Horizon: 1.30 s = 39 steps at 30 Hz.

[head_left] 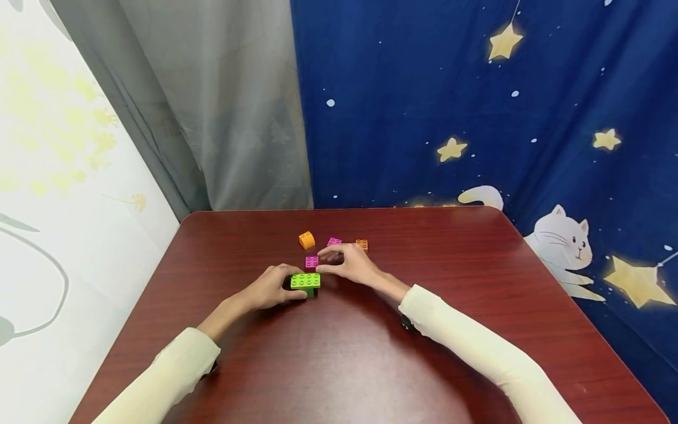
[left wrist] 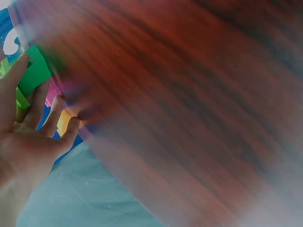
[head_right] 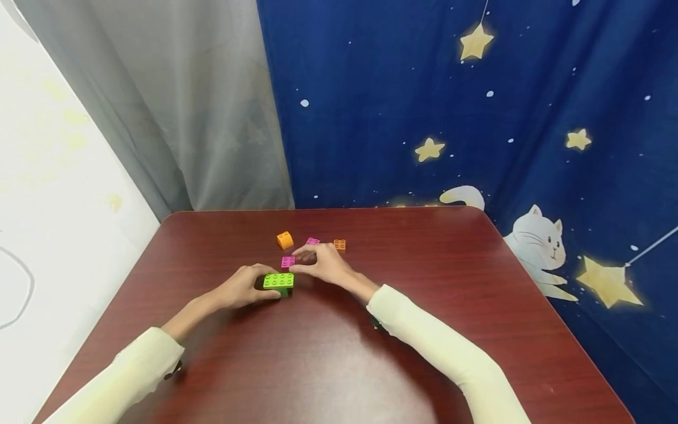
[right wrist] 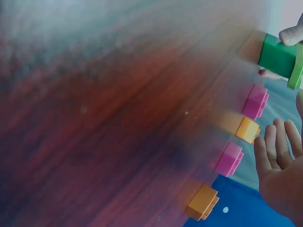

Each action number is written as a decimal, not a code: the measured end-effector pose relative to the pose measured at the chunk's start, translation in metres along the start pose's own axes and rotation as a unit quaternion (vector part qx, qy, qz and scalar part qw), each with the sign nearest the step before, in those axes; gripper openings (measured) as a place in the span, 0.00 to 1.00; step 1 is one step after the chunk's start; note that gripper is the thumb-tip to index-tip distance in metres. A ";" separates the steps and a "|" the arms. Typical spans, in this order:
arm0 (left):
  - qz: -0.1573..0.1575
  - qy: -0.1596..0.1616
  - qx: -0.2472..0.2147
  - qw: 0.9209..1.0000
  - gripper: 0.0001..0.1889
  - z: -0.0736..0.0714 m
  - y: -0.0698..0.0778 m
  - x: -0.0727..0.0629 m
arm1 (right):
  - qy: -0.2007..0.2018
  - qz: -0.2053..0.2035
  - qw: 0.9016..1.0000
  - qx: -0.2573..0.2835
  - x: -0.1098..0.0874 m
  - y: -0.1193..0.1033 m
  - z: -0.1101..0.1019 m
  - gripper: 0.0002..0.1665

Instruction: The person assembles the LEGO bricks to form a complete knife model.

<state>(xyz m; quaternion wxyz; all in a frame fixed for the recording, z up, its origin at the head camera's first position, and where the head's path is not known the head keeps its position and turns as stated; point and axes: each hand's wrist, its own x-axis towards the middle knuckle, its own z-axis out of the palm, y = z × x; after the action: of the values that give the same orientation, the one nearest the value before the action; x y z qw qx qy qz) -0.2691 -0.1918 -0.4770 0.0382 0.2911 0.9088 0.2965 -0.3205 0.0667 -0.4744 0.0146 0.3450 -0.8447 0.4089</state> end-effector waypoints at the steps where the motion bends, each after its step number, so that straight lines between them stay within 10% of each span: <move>1: 0.000 0.000 -0.001 1.000 0.22 0.000 0.000 -0.001 | 0.001 0.002 1.000 0.006 0.001 0.001 0.000 0.23; 39: 0.025 0.029 -0.025 0.999 0.18 -0.011 0.007 -0.005 | -0.077 0.020 0.996 -0.051 0.023 0.007 0.008 0.20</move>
<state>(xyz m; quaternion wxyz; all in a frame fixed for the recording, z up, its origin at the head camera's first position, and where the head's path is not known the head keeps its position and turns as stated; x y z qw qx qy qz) -0.2639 -0.1958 -0.4646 0.0114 0.3038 0.8942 0.3286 -0.3403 0.0509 -0.4776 -0.0412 0.3571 -0.8698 0.3380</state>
